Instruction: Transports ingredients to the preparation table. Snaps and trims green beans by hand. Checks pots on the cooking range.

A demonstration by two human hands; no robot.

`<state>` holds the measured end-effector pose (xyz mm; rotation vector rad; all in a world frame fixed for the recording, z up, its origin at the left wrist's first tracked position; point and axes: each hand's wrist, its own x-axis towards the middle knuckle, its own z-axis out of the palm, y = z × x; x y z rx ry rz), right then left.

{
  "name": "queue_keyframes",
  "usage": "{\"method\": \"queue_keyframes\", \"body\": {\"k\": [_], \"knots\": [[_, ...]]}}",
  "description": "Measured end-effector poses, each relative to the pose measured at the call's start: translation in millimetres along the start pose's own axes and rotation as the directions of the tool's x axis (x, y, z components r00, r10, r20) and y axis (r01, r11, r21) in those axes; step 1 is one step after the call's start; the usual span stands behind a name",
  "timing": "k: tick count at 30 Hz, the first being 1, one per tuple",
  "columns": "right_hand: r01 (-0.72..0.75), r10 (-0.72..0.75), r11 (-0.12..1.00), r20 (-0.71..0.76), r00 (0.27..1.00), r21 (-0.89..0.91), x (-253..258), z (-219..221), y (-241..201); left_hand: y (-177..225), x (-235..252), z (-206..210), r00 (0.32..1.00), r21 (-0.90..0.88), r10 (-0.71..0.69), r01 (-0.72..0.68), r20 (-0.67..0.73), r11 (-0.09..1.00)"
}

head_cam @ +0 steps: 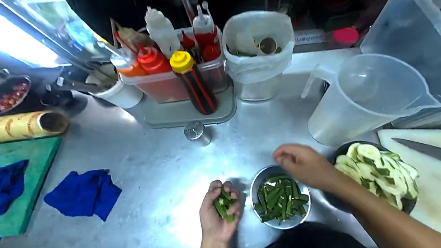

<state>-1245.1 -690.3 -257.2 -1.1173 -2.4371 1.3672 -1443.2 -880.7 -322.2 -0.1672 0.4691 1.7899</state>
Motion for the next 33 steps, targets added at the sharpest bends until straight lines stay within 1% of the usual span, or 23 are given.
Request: {"method": "queue_keyframes", "body": {"k": [1,2,3,4,7,8,11,13,14,16,18,19,20,21,23,24,25,26,28,29,31,33], "knots": [[-0.054,0.070,0.991,0.135,0.988,-0.119,-5.7,13.2,9.3,2.2,1.7,-2.8,1.000,0.012,-0.007,0.007,-0.013,1.000],[-0.082,0.138,0.970,0.239,0.961,-0.230,-10.5,24.9,15.4,3.3,3.7,-5.1,1.000,0.027,-0.018,0.019,-0.021,0.999],[-0.078,0.177,0.947,0.302,0.937,-0.311,-14.9,35.3,20.2,3.1,5.2,-6.8,0.999,0.047,-0.031,0.033,-0.030,0.998],[-0.054,0.181,0.935,0.339,0.923,-0.352,-18.5,44.2,23.9,1.4,6.4,-8.2,0.998,0.069,-0.045,0.048,-0.040,0.996],[0.085,0.088,0.918,0.407,0.909,-0.388,-18.9,61.2,30.1,-8.5,10.1,-7.7,0.992,0.152,-0.090,0.102,-0.088,0.983],[0.118,0.082,0.900,0.430,0.899,-0.419,-16.7,64.8,29.7,-12.0,10.8,-7.7,0.990,0.194,-0.105,0.121,-0.090,0.973],[0.140,0.130,0.860,0.477,0.869,-0.490,-9.3,67.5,24.3,-21.5,11.5,-7.0,0.990,0.360,-0.120,0.140,-0.078,0.922],[0.140,0.139,0.860,0.490,0.861,-0.491,-6.3,64.3,25.3,-26.2,10.9,-5.1,0.991,0.463,-0.116,0.137,-0.073,0.876],[0.139,0.132,0.865,0.486,0.864,-0.482,-6.2,62.1,27.6,-28.3,9.8,-3.9,0.991,0.508,-0.108,0.134,-0.080,0.851],[0.112,0.105,0.888,0.435,0.894,-0.446,-9.8,56.5,31.6,-31.9,7.4,-0.9,0.990,0.612,-0.074,0.133,-0.121,0.780],[0.035,0.079,0.939,0.315,0.946,-0.341,-17.2,48.8,34.4,-37.0,6.7,1.7,0.985,0.734,-0.016,0.140,-0.173,0.665],[-0.018,0.073,0.972,0.227,0.971,-0.235,-22.2,45.8,34.5,-40.7,6.7,2.9,0.982,0.776,0.008,0.145,-0.189,0.614],[-0.078,0.091,0.993,0.143,0.986,-0.090,-27.2,43.8,32.7,-44.7,6.4,5.1,0.981,0.797,0.014,0.150,-0.195,0.585],[-0.146,0.138,0.986,0.094,0.986,0.076,-31.5,41.9,28.5,-48.9,6.0,8.1,0.983,0.801,-0.003,0.152,-0.185,0.579],[-0.235,0.210,0.903,0.108,0.972,0.359,-39.9,41.4,19.2,-57.8,4.6,16.8,0.990,0.771,-0.045,0.135,-0.137,0.623],[-0.246,0.209,0.870,0.133,0.969,0.426,-43.8,42.7,16.3,-62.5,3.9,21.3,0.994,0.748,-0.038,0.102,-0.103,0.656],[-0.241,0.191,0.867,0.156,0.969,0.435,-46.7,43.6,14.6,-66.5,4.0,25.2,0.998,0.731,-0.010,0.055,-0.067,0.680],[-0.218,0.163,0.894,0.169,0.972,0.391,-49.1,43.3,13.4,-68.9,4.8,28.1,0.999,0.732,0.027,0.005,-0.032,0.682],[-0.128,0.088,0.962,0.168,0.982,0.242,-52.5,40.4,13.4,-68.6,5.6,31.6,0.997,0.763,0.079,-0.064,0.018,0.643],[-0.080,0.051,0.979,0.154,0.987,0.189,-53.8,39.7,14.6,-67.2,5.2,33.6,0.996,0.780,0.089,-0.079,0.029,0.621],[0.004,-0.016,0.989,0.082,0.997,0.149,-57.2,42.0,18.3,-64.9,2.7,38.3,0.995,0.802,0.084,-0.088,0.048,0.591],[0.088,-0.085,0.986,-0.029,0.996,0.138,-59.8,47.1,21.6,-65.2,0.6,42.8,0.995,0.815,0.069,-0.100,0.073,0.571]]}}
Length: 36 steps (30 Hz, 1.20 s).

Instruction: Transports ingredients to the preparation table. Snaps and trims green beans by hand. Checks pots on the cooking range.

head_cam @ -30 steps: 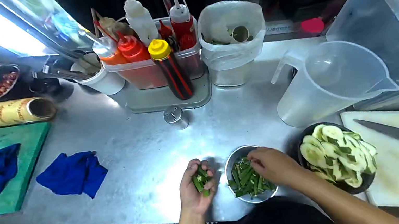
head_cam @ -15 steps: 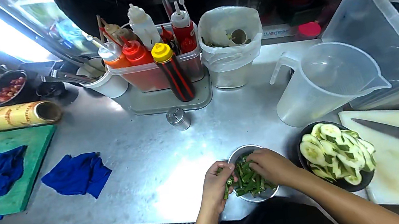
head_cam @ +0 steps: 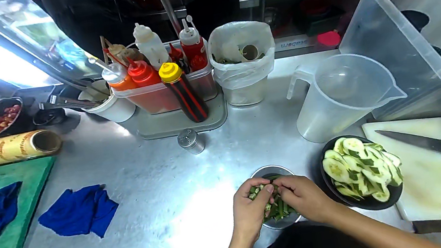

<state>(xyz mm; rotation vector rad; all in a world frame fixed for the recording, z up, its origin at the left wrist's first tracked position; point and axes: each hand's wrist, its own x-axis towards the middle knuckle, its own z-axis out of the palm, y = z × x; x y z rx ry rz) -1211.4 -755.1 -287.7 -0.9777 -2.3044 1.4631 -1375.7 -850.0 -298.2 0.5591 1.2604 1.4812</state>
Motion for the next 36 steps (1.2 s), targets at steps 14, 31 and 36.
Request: {"method": "queue_keyframes", "body": {"k": [14,31,36], "knots": [[0.219,-0.172,0.942,-0.191,0.966,0.256,-8.9,-8.3,-14.8,-5.3,-1.8,-10.8,0.939,-0.805,-0.186,0.343,0.288,0.484],[0.318,-0.204,0.947,-0.691,0.693,0.039,148.5,-127.1,-96.3,-7.3,-11.4,-54.5,0.988,-0.878,-0.012,0.143,0.154,0.456],[0.518,-0.369,0.854,-0.766,0.526,-0.056,138.8,-126.8,-109.9,-8.2,-6.5,-57.5,0.990,-0.865,-0.118,0.122,0.073,0.487]]}}
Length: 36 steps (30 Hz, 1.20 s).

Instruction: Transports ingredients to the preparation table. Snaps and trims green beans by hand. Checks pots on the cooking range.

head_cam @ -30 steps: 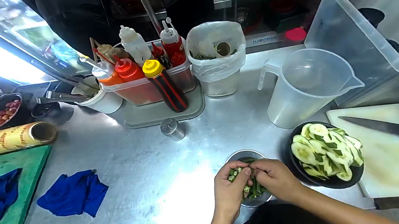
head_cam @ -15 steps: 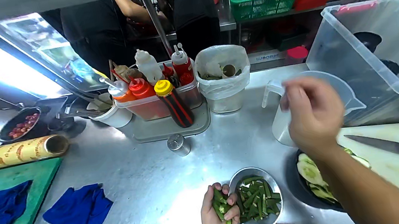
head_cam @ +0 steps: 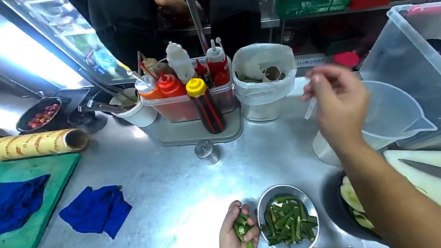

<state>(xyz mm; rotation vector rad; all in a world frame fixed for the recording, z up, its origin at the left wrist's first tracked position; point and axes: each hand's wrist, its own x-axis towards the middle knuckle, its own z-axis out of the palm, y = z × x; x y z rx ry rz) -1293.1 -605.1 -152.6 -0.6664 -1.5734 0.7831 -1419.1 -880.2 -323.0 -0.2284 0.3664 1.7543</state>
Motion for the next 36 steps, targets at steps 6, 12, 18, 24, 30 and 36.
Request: {"method": "queue_keyframes", "body": {"k": [6,12,18,24,30,36], "knots": [[-0.135,0.207,0.942,0.214,0.955,-0.308,110.1,12.6,26.5,-0.7,10.4,11.7,0.987,0.027,-0.028,0.024,0.155,0.999],[-0.225,0.273,0.958,0.320,0.907,-0.178,22.9,11.4,20.3,13.0,13.4,7.1,0.989,0.118,0.035,-0.052,0.143,0.992],[0.236,0.411,0.890,0.910,-0.048,-0.389,-170.5,-3.2,53.0,24.8,11.7,4.0,0.997,0.280,0.067,-0.057,-0.026,0.958],[0.339,0.531,0.818,0.837,-0.132,-0.466,-206.6,-14.0,55.1,20.9,16.6,8.6,0.998,0.352,0.055,-0.057,0.016,0.934],[0.141,0.419,0.888,0.896,0.147,-0.438,-199.0,-33.4,53.3,5.6,14.6,12.5,0.997,0.588,0.046,-0.005,-0.054,0.809],[-0.204,0.437,0.900,0.808,0.396,-0.386,-185.9,-40.8,29.2,-30.1,11.2,19.4,0.998,0.831,0.039,0.020,-0.050,0.556]]}}
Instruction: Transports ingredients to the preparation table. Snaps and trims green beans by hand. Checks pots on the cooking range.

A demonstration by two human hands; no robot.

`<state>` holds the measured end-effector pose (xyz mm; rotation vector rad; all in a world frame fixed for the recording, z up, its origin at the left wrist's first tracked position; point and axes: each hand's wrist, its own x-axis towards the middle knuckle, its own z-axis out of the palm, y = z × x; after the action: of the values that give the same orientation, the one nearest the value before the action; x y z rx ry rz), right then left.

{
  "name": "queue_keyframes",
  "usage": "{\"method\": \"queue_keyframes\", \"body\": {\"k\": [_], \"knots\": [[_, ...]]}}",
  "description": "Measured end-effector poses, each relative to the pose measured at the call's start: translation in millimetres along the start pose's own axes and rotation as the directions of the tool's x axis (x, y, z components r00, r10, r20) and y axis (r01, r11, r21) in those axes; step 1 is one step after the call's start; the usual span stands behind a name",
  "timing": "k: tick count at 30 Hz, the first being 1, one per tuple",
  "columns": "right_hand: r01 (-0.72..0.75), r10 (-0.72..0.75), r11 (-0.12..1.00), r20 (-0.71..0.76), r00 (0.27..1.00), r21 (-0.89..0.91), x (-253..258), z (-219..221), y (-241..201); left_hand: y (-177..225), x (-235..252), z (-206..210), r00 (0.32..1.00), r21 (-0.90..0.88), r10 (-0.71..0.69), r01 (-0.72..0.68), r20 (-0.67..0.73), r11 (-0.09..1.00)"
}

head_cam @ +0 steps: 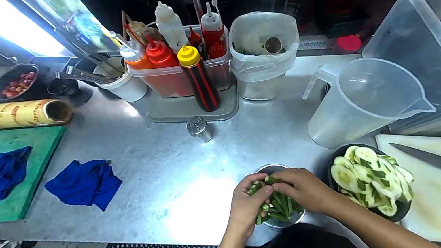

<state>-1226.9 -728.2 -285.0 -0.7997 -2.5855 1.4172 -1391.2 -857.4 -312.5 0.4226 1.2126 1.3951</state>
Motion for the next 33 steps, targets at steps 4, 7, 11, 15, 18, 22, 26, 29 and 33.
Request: {"method": "queue_keyframes", "body": {"k": [4,7,11,15,18,22,26,29,33], "knots": [[-0.012,0.010,1.000,0.119,0.993,0.017,-10.6,-4.6,-10.9,-2.3,1.2,12.6,0.997,-0.076,0.069,-0.070,-0.019,0.995],[-0.121,0.108,0.982,0.094,0.990,0.148,-20.2,-5.2,-12.2,1.5,-0.4,9.6,0.994,-0.133,0.104,-0.107,-0.027,0.985],[-0.039,0.039,0.998,0.016,0.999,0.040,-29.8,-0.8,-6.8,5.3,-3.4,9.8,0.993,-0.030,0.110,-0.109,0.042,0.994],[0.014,-0.013,0.999,-0.017,1.000,0.034,-32.2,6.0,-1.8,6.4,-3.4,13.1,0.981,0.100,0.123,-0.139,0.152,0.985],[0.056,-0.049,0.993,-0.066,0.997,0.105,-33.7,11.8,0.7,7.5,-3.1,16.2,0.969,0.209,0.160,-0.199,0.191,0.958],[0.132,-0.092,0.976,-0.224,0.970,0.172,-34.9,17.3,3.2,15.6,-2.8,18.6,0.934,0.344,0.235,-0.321,0.269,0.882],[0.102,0.027,0.917,-0.316,0.949,0.385,-37.5,19.4,-8.2,19.9,-3.2,20.1,0.905,0.323,0.270,-0.376,0.329,0.868],[0.088,0.137,0.835,-0.359,0.923,0.544,-37.0,25.4,-12.1,14.0,-2.3,24.8,0.911,0.256,0.294,-0.370,0.290,0.893],[0.000,0.315,0.655,-0.272,0.909,0.755,-37.3,28.4,-16.8,3.2,-2.5,30.9,0.889,0.225,0.376,-0.435,0.260,0.872]]}}
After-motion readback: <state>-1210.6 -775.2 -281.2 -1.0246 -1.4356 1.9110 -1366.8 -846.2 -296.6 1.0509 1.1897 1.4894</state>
